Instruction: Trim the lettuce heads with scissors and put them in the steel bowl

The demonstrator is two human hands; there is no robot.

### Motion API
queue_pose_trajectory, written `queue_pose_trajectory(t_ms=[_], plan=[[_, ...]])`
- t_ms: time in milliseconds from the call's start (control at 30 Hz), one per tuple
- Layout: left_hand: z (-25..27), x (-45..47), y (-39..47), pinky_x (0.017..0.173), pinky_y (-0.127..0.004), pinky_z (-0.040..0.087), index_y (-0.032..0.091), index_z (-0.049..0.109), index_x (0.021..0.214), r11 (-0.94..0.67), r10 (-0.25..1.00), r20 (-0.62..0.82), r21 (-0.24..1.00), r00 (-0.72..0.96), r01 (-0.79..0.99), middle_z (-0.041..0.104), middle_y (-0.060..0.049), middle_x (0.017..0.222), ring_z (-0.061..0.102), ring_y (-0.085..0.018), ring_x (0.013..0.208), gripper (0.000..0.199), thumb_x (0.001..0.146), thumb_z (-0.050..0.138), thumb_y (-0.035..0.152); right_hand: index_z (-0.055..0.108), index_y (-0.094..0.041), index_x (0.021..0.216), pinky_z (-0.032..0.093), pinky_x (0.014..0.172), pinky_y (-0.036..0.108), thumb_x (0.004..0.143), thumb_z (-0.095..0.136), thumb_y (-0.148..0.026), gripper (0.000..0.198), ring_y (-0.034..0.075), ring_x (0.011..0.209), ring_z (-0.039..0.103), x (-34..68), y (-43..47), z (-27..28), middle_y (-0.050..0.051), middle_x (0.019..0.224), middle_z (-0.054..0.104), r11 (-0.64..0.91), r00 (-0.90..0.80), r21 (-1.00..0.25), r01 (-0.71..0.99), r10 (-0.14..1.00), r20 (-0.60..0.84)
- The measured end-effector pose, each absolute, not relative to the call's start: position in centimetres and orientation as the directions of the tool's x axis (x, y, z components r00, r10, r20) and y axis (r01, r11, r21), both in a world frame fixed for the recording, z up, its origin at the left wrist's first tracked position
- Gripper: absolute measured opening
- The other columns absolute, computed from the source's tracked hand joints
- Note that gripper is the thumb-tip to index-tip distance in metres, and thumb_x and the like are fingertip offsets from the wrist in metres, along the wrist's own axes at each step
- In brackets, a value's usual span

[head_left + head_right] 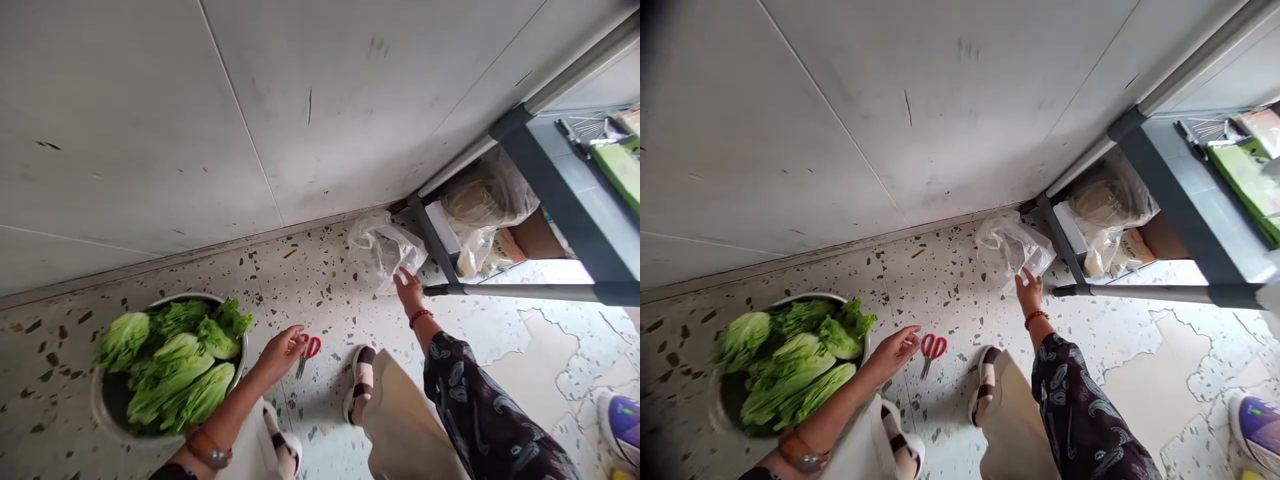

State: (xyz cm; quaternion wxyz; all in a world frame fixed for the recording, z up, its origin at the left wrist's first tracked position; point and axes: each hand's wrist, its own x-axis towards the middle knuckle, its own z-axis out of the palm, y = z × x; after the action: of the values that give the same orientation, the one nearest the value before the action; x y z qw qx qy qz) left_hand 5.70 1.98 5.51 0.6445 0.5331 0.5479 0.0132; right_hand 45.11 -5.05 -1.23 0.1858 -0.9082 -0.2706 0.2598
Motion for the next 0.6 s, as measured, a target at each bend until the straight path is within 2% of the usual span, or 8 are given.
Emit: queue_pose_trajectory(t_ms=[67, 167, 267, 333, 467, 533, 600], plan=[[2.4, 5.5, 3.3, 0.07, -0.031, 0.053, 0.02, 0.074, 0.11, 0.398, 0.602, -0.668, 0.726, 0.438, 0.561, 0.075, -0.004, 0.086, 0.067, -0.02, 0.068, 0.054, 0.07, 0.069, 0.056, 0.065, -0.016, 0.144, 0.036, 0.12, 0.055, 0.092, 0.058, -0.054, 0.064, 0.043, 0.153, 0.035, 47.3, -4.0, -3.7, 0.023, 0.157, 0.046, -0.813, 0.771, -0.465, 0.35, 0.532, -0.349], [-1.1, 4.6, 5.1, 0.069, -0.031, 0.052, 0.021, 0.075, 0.109, 0.352, 0.619, -0.643, 0.741, 0.451, 0.572, 0.075, -0.006, 0.088, 0.068, -0.022, 0.071, 0.055, 0.067, 0.072, 0.058, 0.072, -0.014, 0.132, 0.037, 0.12, 0.053, 0.084, 0.07, -0.049, 0.059, 0.044, 0.15, 0.041, 50.1, -2.2, -5.7, 0.024, 0.154, 0.052, -0.801, 0.803, -0.503, 0.324, 0.514, -0.303], [-2.5, 3.7, 7.3, 0.068, -0.031, 0.051, 0.022, 0.077, 0.107, 0.305, 0.637, -0.619, 0.75, 0.46, 0.587, 0.077, -0.008, 0.091, 0.068, -0.023, 0.074, 0.055, 0.064, 0.076, 0.057, 0.076, -0.01, 0.116, 0.04, 0.116, 0.055, 0.082, 0.069, -0.044, 0.048, 0.043, 0.136, 0.056, 52.1, 0.6, -4.8, 0.026, 0.134, 0.067, -0.748, 0.841, -0.587, 0.31, 0.503, -0.197], [-2.3, 3.5, 9.0, 0.068, -0.031, 0.05, 0.02, 0.077, 0.106, 0.255, 0.656, -0.583, 0.769, 0.479, 0.586, 0.076, -0.007, 0.091, 0.067, -0.022, 0.072, 0.057, 0.063, 0.076, 0.058, 0.077, -0.011, 0.104, 0.043, 0.112, 0.056, 0.083, 0.065, -0.043, 0.04, 0.041, 0.124, 0.064, 52.6, 2.9, -2.8, 0.023, 0.116, 0.075, -0.686, 0.86, -0.655, 0.318, 0.5, -0.106], [0.0, 3.1, 11.9, 0.074, -0.034, 0.052, 0.016, 0.075, 0.114, 0.144, 0.735, -0.461, 0.823, 0.498, 0.549, 0.074, -0.009, 0.097, 0.067, -0.023, 0.076, 0.063, 0.067, 0.07, 0.058, 0.073, -0.016, 0.093, 0.053, 0.098, 0.047, 0.08, 0.068, -0.047, 0.034, 0.031, 0.1, 0.071, 49.7, 6.9, 2.7, 0.013, 0.095, 0.077, -0.491, 0.815, -0.779, 0.389, 0.577, 0.043], [1.1, 2.6, 12.3, 0.083, -0.038, 0.054, 0.016, 0.072, 0.124, 0.09, 0.802, -0.369, 0.852, 0.469, 0.516, 0.073, -0.013, 0.109, 0.069, -0.026, 0.087, 0.066, 0.073, 0.067, 0.057, 0.07, -0.017, 0.093, 0.057, 0.085, 0.039, 0.077, 0.072, -0.049, 0.036, 0.025, 0.087, 0.069, 46.0, 7.9, 5.2, 0.008, 0.088, 0.075, -0.389, 0.757, -0.818, 0.424, 0.648, 0.084], [1.3, 2.0, 11.8, 0.096, -0.044, 0.053, 0.017, 0.065, 0.137, 0.036, 0.88, -0.261, 0.87, 0.397, 0.492, 0.069, -0.017, 0.13, 0.069, -0.031, 0.107, 0.071, 0.078, 0.067, 0.055, 0.067, -0.019, 0.091, 0.055, 0.074, 0.032, 0.076, 0.075, -0.049, 0.035, 0.019, 0.078, 0.065, 41.3, 7.8, 7.4, 0.003, 0.083, 0.07, -0.269, 0.658, -0.865, 0.424, 0.748, 0.09]])
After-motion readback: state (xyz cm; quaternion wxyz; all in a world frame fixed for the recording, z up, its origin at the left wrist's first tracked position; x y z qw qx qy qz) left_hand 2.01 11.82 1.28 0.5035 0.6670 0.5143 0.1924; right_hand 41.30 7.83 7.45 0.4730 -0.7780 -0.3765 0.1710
